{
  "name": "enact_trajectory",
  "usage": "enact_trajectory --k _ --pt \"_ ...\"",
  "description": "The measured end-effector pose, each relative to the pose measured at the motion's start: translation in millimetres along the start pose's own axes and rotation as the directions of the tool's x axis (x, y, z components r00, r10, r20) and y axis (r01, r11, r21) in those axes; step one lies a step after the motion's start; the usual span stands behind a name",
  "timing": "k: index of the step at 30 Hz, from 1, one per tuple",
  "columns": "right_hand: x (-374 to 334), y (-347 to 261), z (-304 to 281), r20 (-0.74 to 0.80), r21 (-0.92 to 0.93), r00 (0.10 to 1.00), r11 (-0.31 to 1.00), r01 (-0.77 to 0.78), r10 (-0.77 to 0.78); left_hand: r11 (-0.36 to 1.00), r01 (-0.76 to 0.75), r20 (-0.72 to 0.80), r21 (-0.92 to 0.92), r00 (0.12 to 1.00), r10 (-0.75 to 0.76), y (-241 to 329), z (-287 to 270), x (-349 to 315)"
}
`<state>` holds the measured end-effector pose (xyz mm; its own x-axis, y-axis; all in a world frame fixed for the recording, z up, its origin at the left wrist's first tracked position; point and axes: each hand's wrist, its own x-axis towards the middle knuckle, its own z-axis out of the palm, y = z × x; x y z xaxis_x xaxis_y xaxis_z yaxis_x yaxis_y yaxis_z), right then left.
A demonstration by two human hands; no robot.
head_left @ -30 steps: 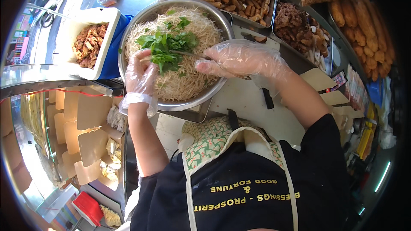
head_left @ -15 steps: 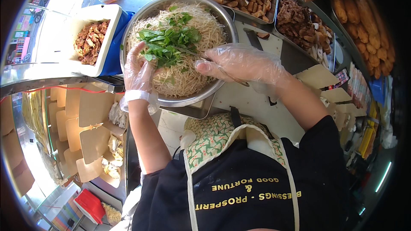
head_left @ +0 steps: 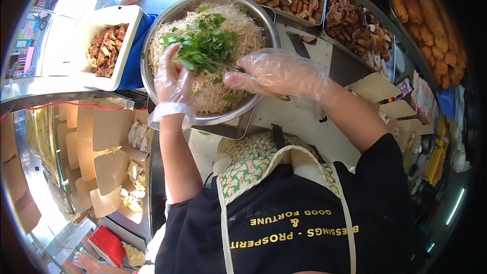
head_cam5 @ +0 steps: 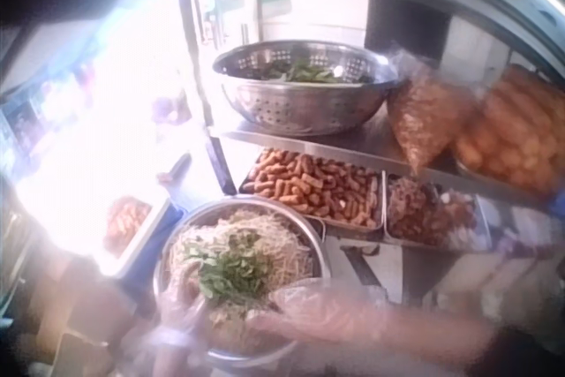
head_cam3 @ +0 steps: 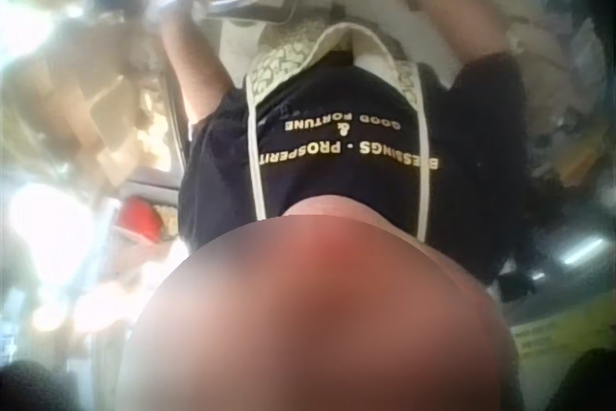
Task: The person assembles multiple food orders by placing rice, noodles, greens, and fried items into cardboard boxes. They use scissors to cut greens and a knife to handle ingredients, then place the completed boxes into plastic bags.
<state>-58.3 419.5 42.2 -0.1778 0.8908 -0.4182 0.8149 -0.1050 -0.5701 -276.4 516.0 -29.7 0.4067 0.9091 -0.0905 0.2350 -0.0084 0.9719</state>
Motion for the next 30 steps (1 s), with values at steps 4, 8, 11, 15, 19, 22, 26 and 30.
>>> enact_trajectory --k 4,8,11,15,19,22,26,30 --pt "4.2 -7.5 1.7 -0.038 -0.011 0.999 1.0 0.013 -0.013 0.95 -0.1 0.022 0.296 0.995 0.098 2.7 0.6 1.9" --pt "5.5 -5.2 4.2 -0.098 -0.026 0.995 1.0 0.009 -0.011 0.861 -0.138 -0.062 0.489 0.979 0.192 12.7 -9.0 5.0" --pt "8.4 1.7 4.2 -0.163 -0.09 0.986 0.996 0.004 -0.019 0.898 -0.191 -0.103 0.398 0.963 0.25 23.0 -13.5 1.8" --pt "15.0 -0.2 2.8 -0.204 -0.138 0.978 0.987 -0.078 0.048 0.709 -0.22 0.038 0.67 0.964 0.263 26.1 6.1 -0.6" --pt "-0.3 -10.3 -9.6 -0.222 -0.22 0.974 0.976 0.001 -0.051 0.725 -0.246 -0.017 0.643 0.942 0.335 12.9 22.1 9.8" --pt "-25.9 -8.3 -24.2 -0.288 -0.36 0.934 0.928 0.1 -0.213 0.713 -0.181 -0.07 0.677 0.949 0.308 -1.8 10.9 14.6" --pt "-20.4 -2.8 -24.5 -0.39 -0.392 0.902 0.92 0.019 -0.185 0.618 -0.106 -0.119 0.779 0.943 0.311 -14.9 -5.3 19.6" --pt "7.8 -3.5 -4.6 -0.448 -0.326 0.889 0.943 -0.063 -0.096 0.469 -0.077 -0.097 0.88 0.937 0.336 -7.7 -13.8 48.4"
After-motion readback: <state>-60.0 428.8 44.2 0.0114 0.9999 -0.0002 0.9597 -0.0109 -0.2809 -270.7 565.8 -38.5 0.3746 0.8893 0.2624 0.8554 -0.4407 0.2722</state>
